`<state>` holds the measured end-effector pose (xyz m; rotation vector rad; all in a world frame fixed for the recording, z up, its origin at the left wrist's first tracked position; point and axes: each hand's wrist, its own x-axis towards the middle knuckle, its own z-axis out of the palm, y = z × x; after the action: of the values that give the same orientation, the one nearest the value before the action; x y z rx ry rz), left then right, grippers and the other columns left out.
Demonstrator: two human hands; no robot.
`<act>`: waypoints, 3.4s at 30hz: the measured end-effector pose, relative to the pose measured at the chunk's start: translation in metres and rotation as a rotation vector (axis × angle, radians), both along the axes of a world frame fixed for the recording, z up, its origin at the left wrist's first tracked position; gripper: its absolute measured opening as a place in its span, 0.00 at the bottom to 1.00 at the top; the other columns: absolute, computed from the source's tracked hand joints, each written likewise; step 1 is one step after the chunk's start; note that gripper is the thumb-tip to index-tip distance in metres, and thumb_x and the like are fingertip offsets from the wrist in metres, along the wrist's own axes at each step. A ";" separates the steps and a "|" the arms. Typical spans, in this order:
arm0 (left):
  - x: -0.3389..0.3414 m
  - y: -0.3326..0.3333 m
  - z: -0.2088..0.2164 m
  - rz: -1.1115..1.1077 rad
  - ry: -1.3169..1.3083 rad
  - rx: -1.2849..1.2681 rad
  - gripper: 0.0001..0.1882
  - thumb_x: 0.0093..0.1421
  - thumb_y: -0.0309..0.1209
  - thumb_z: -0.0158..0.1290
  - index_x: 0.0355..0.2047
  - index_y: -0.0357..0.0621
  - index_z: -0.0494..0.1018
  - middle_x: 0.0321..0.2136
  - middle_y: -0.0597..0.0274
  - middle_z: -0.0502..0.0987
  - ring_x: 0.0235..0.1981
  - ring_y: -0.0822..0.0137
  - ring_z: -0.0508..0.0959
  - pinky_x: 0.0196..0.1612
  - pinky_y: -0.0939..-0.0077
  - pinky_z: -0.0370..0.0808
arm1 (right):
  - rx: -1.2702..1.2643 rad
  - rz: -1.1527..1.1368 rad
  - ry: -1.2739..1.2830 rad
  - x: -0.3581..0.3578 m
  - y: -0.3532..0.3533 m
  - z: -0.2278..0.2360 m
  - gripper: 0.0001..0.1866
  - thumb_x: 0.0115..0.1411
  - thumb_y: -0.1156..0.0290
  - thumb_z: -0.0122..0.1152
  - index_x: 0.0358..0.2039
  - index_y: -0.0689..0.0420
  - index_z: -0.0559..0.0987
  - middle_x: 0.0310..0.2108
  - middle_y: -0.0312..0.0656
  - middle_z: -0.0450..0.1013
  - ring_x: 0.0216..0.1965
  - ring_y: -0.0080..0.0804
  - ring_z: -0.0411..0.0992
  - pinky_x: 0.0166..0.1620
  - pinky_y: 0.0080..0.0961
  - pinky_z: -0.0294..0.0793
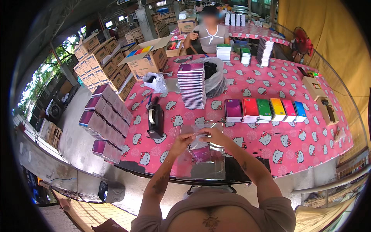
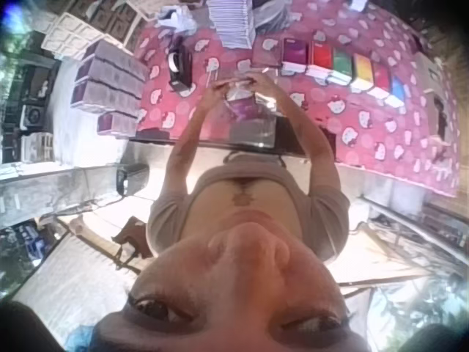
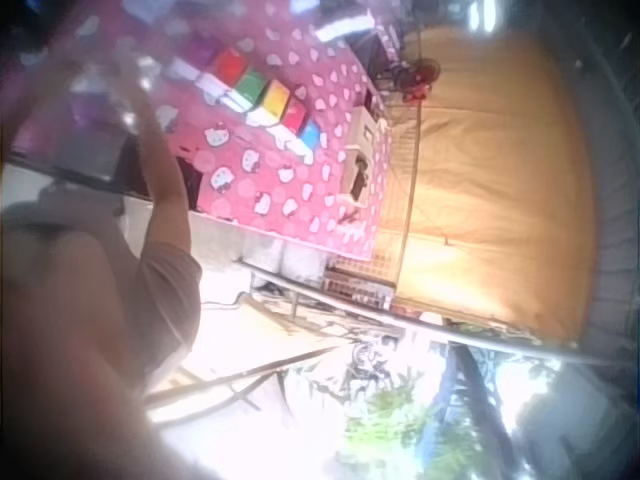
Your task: The person places stacks of colored paper into clear plastic bags by hand and seals them using adhesive tape.
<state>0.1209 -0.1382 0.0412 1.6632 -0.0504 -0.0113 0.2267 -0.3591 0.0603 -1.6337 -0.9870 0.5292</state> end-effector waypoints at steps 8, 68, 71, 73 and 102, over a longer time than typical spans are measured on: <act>-0.042 -0.024 0.068 -0.030 -0.577 0.953 0.24 0.57 0.30 0.62 0.54 0.40 0.75 0.53 0.48 0.75 0.55 0.51 0.74 0.57 0.62 0.72 | -0.044 -0.092 -0.701 -0.049 -0.030 0.023 0.32 0.48 0.67 0.74 0.56 0.53 0.76 0.58 0.42 0.69 0.59 0.45 0.67 0.62 0.40 0.65; -0.032 0.169 -0.061 0.687 -0.113 -0.475 0.08 0.61 0.30 0.60 0.36 0.39 0.80 0.28 0.67 0.79 0.25 0.75 0.74 0.28 0.80 0.71 | 0.146 -0.643 0.139 -0.052 0.014 -0.030 0.24 0.53 0.74 0.71 0.49 0.58 0.74 0.45 0.38 0.71 0.46 0.30 0.69 0.48 0.28 0.71; -0.052 0.190 -0.064 0.753 -0.034 -0.192 0.08 0.61 0.30 0.59 0.36 0.39 0.81 0.28 0.63 0.81 0.27 0.73 0.78 0.31 0.76 0.74 | 0.144 -0.649 0.097 -0.060 0.024 -0.019 0.24 0.52 0.74 0.71 0.50 0.59 0.74 0.45 0.38 0.72 0.47 0.29 0.69 0.47 0.27 0.71; -0.041 0.198 -0.034 0.771 0.089 0.592 0.07 0.58 0.30 0.60 0.35 0.40 0.82 0.26 0.56 0.83 0.29 0.64 0.83 0.36 0.69 0.79 | 0.150 -0.666 0.133 -0.059 0.021 -0.026 0.24 0.53 0.74 0.71 0.50 0.58 0.74 0.46 0.38 0.71 0.48 0.29 0.69 0.47 0.27 0.71; 0.013 -0.035 0.056 -0.098 -0.633 1.234 0.43 0.52 0.52 0.63 0.61 0.38 0.63 0.49 0.49 0.73 0.48 0.51 0.74 0.55 0.51 0.67 | 0.564 -0.804 0.485 -0.074 0.012 -0.056 0.21 0.63 0.67 0.63 0.55 0.56 0.71 0.45 0.38 0.68 0.46 0.25 0.68 0.46 0.26 0.72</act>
<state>0.1344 -0.1731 0.0976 2.8268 -0.7258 0.5007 0.1525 -0.3471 0.0045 -1.1641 -0.0540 0.0604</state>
